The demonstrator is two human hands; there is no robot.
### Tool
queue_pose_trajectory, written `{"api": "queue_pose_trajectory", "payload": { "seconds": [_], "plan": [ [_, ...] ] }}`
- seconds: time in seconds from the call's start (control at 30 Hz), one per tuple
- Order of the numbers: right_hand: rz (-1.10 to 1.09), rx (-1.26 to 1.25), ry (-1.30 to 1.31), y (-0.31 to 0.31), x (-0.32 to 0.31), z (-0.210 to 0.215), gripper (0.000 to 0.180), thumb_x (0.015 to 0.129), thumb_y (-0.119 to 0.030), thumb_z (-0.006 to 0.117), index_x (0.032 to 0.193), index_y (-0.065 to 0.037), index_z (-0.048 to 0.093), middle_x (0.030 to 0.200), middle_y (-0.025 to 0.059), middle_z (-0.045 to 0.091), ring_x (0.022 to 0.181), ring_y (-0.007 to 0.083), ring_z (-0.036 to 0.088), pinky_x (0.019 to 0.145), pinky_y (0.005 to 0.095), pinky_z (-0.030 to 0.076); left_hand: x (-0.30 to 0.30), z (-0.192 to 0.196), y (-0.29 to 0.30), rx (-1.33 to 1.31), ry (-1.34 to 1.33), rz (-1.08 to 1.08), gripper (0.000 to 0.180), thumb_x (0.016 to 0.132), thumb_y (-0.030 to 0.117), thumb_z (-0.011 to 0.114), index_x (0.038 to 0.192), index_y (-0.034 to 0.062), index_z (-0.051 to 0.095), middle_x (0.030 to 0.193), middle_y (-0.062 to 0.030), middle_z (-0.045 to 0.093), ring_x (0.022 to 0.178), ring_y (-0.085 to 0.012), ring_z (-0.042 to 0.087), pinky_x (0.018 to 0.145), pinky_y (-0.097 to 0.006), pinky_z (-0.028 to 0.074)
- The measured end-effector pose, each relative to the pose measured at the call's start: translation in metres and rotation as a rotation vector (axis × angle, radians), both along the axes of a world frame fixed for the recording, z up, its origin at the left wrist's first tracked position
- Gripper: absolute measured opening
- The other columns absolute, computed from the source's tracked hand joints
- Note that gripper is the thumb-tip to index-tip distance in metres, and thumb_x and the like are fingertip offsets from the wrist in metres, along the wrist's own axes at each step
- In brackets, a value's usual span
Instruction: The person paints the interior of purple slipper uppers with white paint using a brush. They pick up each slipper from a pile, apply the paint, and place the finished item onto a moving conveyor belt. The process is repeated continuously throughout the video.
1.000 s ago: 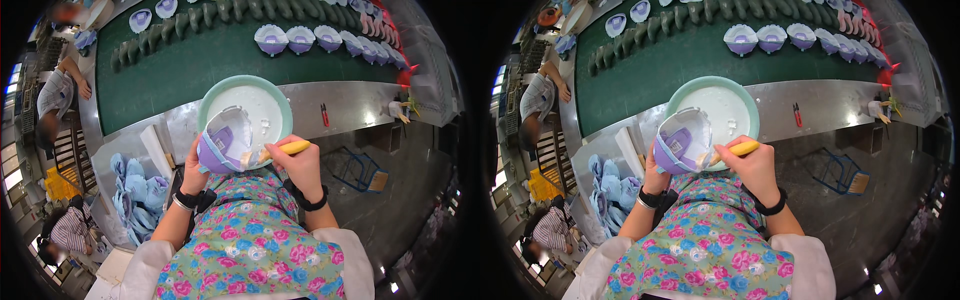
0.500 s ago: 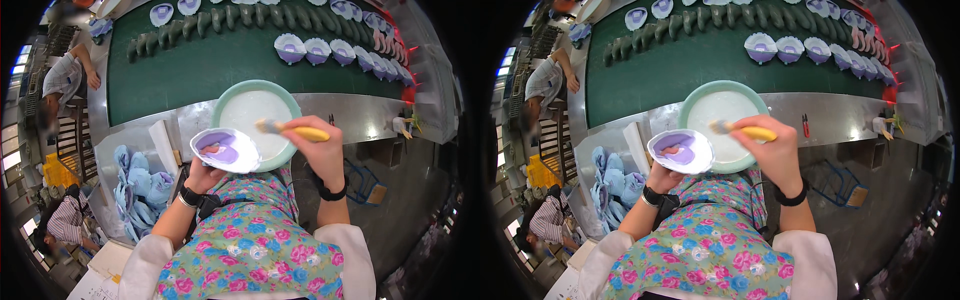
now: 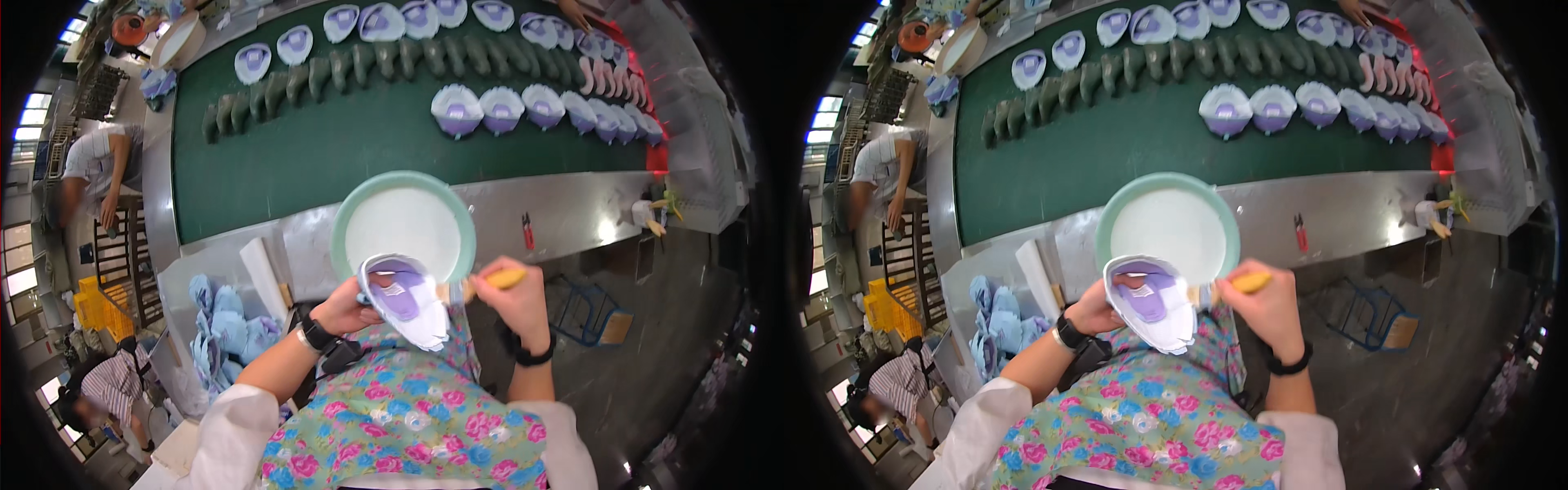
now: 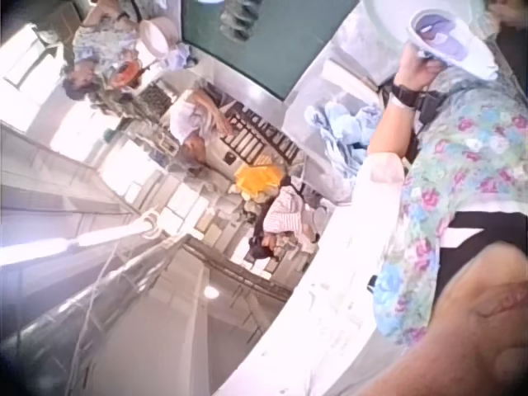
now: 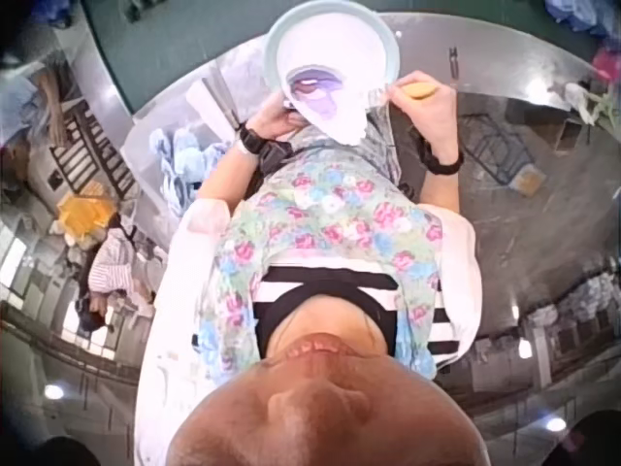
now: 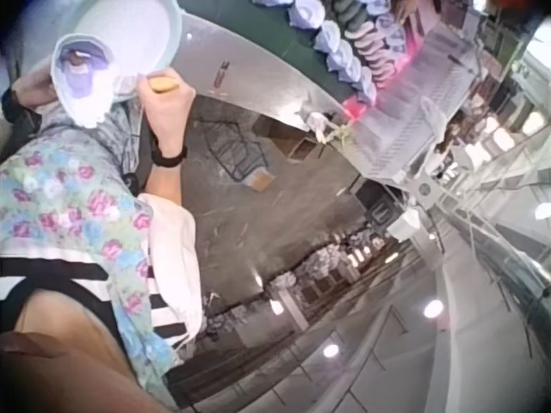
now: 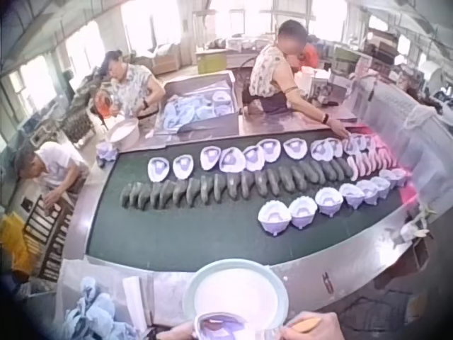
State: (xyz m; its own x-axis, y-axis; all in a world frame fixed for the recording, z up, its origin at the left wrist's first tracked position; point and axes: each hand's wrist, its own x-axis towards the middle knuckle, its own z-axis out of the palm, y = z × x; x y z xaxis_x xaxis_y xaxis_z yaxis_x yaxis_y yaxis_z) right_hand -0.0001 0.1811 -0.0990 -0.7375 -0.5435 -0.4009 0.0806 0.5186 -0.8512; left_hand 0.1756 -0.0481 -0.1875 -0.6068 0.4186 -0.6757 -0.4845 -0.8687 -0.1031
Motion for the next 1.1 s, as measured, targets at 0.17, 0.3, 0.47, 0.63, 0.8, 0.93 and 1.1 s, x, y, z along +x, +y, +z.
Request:
{"api": "queue_pose_trajectory", "payload": {
  "seconds": [0.17,0.3,0.47,0.63,0.8,0.93,1.1],
  "plan": [
    [-0.435,-0.083,-0.034,0.026,-0.037,-0.007,0.011,0.084,-0.007,0.075,0.082,0.001,0.067,0.067,0.0016,0.065,0.06,0.0047,0.057,0.055,0.0204,0.044,-0.093,-0.007,-0.076,-0.534,-0.055,0.268,0.023,0.099,0.01,0.049,0.122,0.0088,0.053,0.096,-0.0052,0.063,0.078,-0.0149,0.06,0.061,-0.027,0.05],
    [-0.516,-0.106,-0.044,0.036,-0.058,-0.035,0.01,0.085,-0.006,0.074,0.084,0.001,0.066,0.067,0.0021,0.064,0.059,0.0058,0.057,0.055,0.0204,0.044,-0.187,-0.084,-0.15,-1.081,0.179,0.175,0.043,0.096,-0.001,0.048,0.134,0.0109,0.034,0.12,-0.012,0.057,0.096,-0.0244,0.065,0.075,-0.037,0.06],
    [-0.514,-0.042,-0.105,0.032,-0.062,-0.073,0.01,0.085,-0.003,0.073,0.083,0.003,0.066,0.069,0.0052,0.065,0.059,0.009,0.061,0.055,0.0214,0.048,-0.278,-0.184,-0.165,-1.203,0.181,0.13,0.039,0.097,0.004,0.053,0.132,0.0082,0.035,0.122,-0.0153,0.056,0.1,-0.0283,0.067,0.082,-0.04,0.061],
    [-0.378,0.028,-0.092,0.01,-0.059,-0.088,0.008,0.087,-0.003,0.07,0.089,0.004,0.065,0.074,0.005,0.064,0.061,0.0101,0.061,0.055,0.0212,0.048,-0.207,-0.226,-0.167,-1.113,0.185,-0.237,0.051,0.094,0.005,0.056,0.142,0.0055,0.041,0.122,-0.0148,0.06,0.11,-0.0244,0.065,0.09,-0.037,0.057],
    [-0.315,-0.01,0.067,-0.027,-0.049,-0.077,0.015,0.094,-0.009,0.062,0.105,0.001,0.062,0.086,0.0024,0.061,0.07,0.008,0.054,0.063,0.0213,0.042,-0.022,-0.162,-0.202,-1.893,0.176,-0.289,0.045,0.09,0.02,0.063,0.133,0.0082,0.057,0.125,-0.0161,0.064,0.107,-0.035,0.063,0.096,-0.043,0.049],
    [-0.171,-0.02,0.127,-0.066,-0.04,-0.082,0.015,0.096,-0.011,0.06,0.105,0.0,0.062,0.087,0.0019,0.061,0.072,0.0076,0.053,0.064,0.0211,0.042,0.227,-0.166,-0.255,-2.427,-0.838,-0.413,0.039,0.075,0.005,0.062,0.113,0.0024,0.066,0.115,-0.0206,0.065,0.11,-0.0379,0.058,0.097,-0.046,0.046],
    [-0.055,-0.025,0.147,-0.121,0.003,-0.086,0.016,0.099,-0.014,0.057,0.106,-0.001,0.062,0.089,0.0013,0.06,0.074,0.0071,0.052,0.066,0.021,0.042,0.396,-0.176,-0.315,-2.025,-1.257,-0.859,0.097,0.074,0.038,0.08,0.15,0.004,0.031,0.137,-0.0259,0.049,0.122,-0.0444,0.051,0.104,-0.054,0.04]
  ]
}}
